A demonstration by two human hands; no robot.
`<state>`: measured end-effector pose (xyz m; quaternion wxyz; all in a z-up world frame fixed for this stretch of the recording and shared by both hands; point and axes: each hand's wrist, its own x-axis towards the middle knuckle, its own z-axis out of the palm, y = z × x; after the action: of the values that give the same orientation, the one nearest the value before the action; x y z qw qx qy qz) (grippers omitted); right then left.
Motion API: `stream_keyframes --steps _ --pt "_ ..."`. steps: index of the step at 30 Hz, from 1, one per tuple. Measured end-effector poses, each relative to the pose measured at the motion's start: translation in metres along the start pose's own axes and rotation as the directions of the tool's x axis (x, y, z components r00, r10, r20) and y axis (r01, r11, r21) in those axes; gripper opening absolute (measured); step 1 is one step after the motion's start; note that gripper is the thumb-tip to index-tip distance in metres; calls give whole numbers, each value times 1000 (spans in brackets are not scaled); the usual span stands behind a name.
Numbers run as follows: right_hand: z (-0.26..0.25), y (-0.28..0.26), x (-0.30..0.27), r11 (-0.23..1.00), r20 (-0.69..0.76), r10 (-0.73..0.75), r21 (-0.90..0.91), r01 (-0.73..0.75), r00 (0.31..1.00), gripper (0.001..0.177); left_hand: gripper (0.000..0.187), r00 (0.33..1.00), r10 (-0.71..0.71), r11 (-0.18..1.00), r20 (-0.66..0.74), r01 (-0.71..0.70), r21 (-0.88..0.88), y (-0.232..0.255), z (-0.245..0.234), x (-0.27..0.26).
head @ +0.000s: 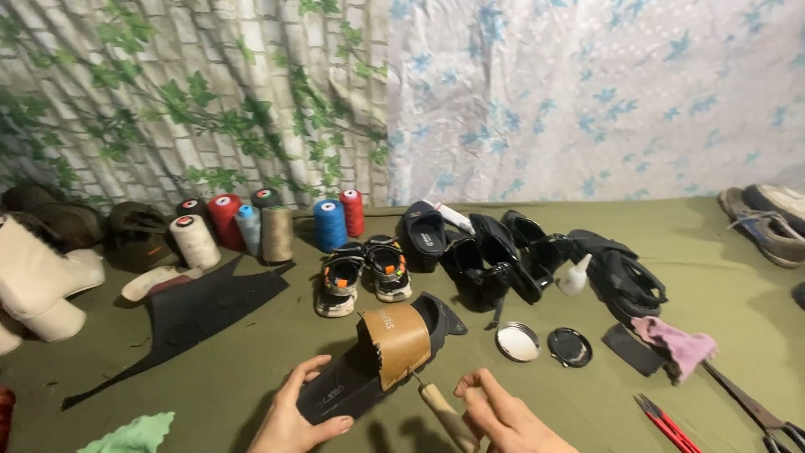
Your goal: Hand-stitching a leather strap onto a sandal using a stitching awl and thread.
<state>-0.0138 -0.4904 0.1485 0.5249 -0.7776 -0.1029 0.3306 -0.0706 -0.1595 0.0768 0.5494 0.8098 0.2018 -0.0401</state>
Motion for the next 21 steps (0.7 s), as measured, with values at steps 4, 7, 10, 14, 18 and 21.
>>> stream_keyframes --steps 4,7,10,14,18,21 --pt "4 48 27 972 175 44 218 -82 984 49 92 999 12 1000 43 -13 17 -11 20 24" --pt "15 70 40 969 96 79 225 -99 992 47 92 998 62 987 -34 -56 153 -22 24 32" --pt "27 78 47 982 -12 65 177 -62 998 46 88 995 81 967 -52 -66 245 -30 28 36" --pt "37 100 70 926 -229 -20 -372 -68 973 38 91 993 110 951 -32 -96 294 -38 32 36" --pt "57 106 70 899 -415 -28 -408 -158 909 33 89 995 -2 933 99 -33 359 -7 26 22" --pt "67 107 73 907 -455 65 -344 -242 888 31 88 897 442 763 -32 -357 538 -75 61 57"
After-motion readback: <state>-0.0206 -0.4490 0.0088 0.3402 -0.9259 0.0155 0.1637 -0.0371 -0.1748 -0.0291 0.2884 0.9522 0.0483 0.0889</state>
